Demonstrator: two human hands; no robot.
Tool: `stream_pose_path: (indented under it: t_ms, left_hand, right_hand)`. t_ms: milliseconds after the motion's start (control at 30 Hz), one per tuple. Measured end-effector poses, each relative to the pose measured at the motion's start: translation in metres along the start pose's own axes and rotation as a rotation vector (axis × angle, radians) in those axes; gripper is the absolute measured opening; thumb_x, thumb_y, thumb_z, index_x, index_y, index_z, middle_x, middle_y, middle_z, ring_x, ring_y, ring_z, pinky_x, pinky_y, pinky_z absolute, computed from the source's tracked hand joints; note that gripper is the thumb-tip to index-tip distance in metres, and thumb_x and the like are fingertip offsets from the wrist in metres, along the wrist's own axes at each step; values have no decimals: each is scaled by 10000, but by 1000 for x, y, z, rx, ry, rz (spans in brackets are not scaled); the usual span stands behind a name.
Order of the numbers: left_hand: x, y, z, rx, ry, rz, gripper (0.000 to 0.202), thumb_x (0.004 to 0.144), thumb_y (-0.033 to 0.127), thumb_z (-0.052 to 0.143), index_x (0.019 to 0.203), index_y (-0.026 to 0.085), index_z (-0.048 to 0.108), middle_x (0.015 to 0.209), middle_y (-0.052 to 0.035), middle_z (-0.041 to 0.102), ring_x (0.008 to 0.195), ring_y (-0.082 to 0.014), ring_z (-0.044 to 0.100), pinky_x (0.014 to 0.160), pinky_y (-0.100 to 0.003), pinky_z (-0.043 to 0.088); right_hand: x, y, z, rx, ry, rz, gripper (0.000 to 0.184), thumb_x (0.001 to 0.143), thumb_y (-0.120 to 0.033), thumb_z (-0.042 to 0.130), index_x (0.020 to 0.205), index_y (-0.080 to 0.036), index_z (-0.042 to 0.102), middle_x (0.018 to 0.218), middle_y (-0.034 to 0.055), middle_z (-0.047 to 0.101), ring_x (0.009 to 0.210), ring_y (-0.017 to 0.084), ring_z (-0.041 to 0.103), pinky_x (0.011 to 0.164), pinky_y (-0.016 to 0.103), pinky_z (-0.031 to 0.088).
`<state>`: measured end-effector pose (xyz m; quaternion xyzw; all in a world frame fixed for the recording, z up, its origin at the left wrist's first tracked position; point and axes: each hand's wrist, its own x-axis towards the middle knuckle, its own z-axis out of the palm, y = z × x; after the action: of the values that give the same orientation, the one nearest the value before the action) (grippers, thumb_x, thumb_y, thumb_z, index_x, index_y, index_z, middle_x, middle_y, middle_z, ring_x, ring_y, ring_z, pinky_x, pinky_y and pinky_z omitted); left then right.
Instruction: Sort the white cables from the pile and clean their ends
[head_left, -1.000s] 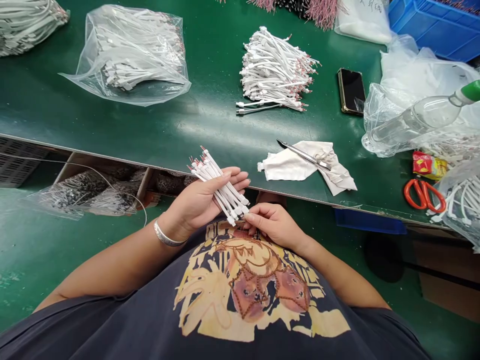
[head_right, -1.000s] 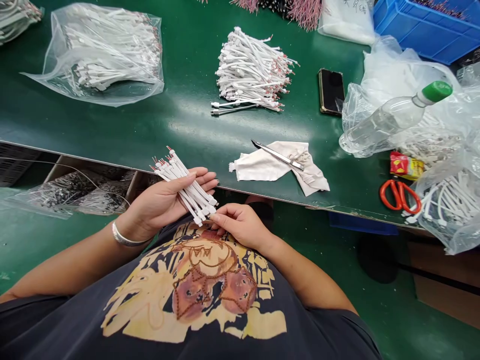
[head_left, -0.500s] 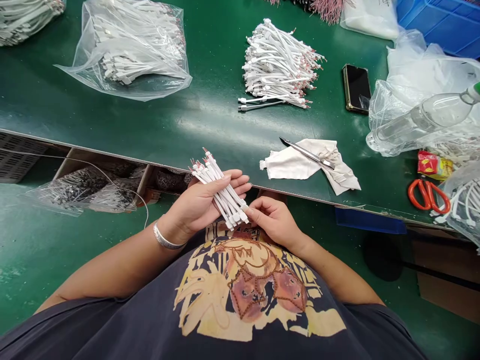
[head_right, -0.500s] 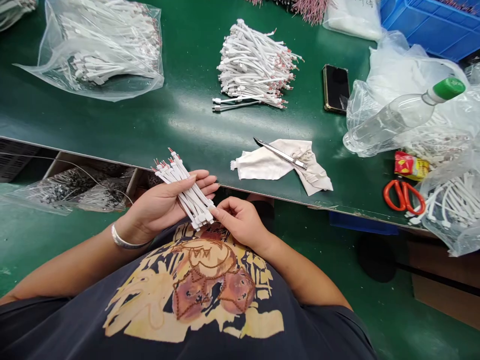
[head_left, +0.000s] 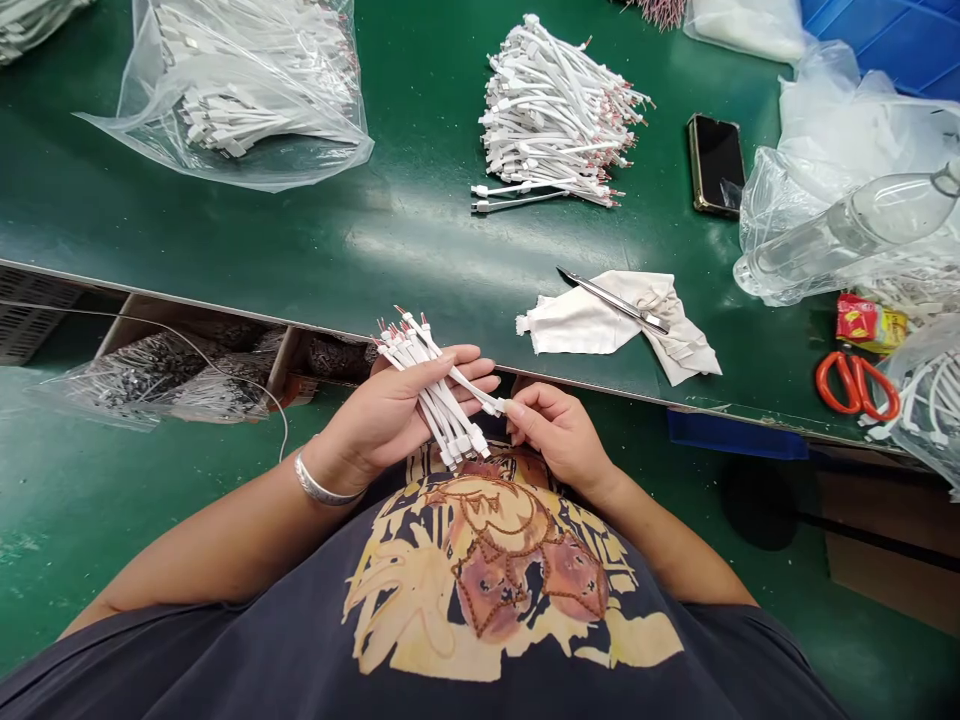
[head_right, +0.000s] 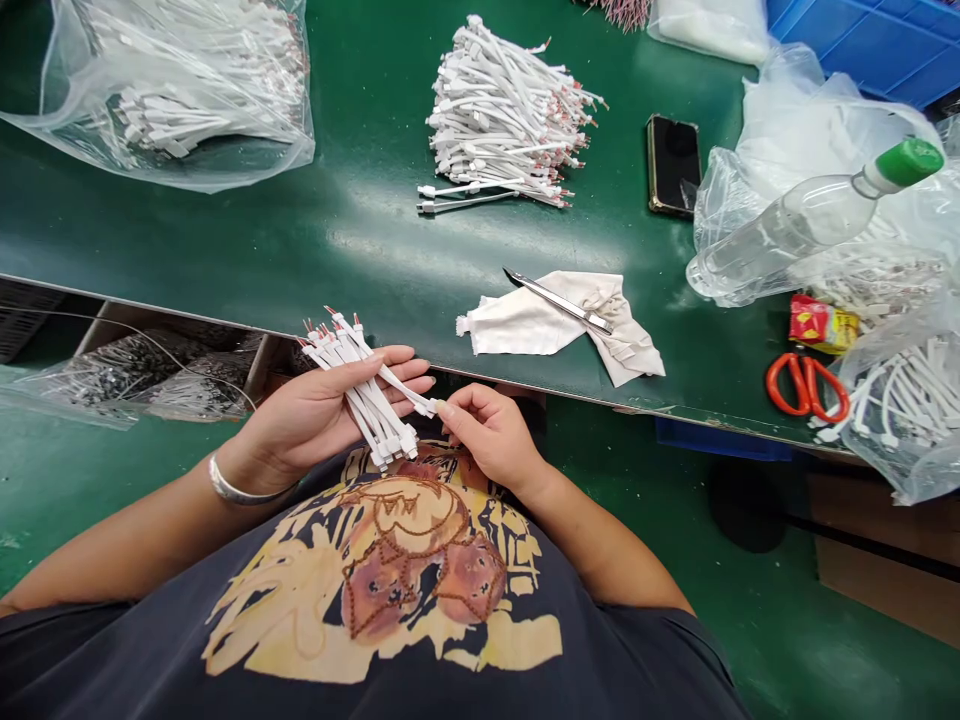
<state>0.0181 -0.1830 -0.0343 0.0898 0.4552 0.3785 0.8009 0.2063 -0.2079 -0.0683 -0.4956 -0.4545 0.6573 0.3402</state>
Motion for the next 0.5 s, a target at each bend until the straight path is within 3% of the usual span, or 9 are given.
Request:
stream_pose_path:
  t_ms: [333, 500]
  left_hand:
    - [2, -3, -4, 63, -11, 44, 240, 819, 129, 576, 1048, 117, 647, 1077, -147, 682, 988, -262, 658, 878, -380, 539]
    - [2, -4, -3, 38, -23, 46, 216, 832, 127, 561, 1027, 120, 654, 1043, -130, 692, 999, -259, 653, 871, -366, 544]
  right_hand:
    - [0, 3, 2, 60, 98, -61, 228, 814, -364, 618, 708, -169, 564, 612, -29, 553, 538, 72, 486, 542, 207, 407]
    - [0, 6, 3, 105, 91, -12, 234, 816, -376, 618, 717, -169, 572, 612, -29, 565, 517, 62, 485, 491, 188, 378]
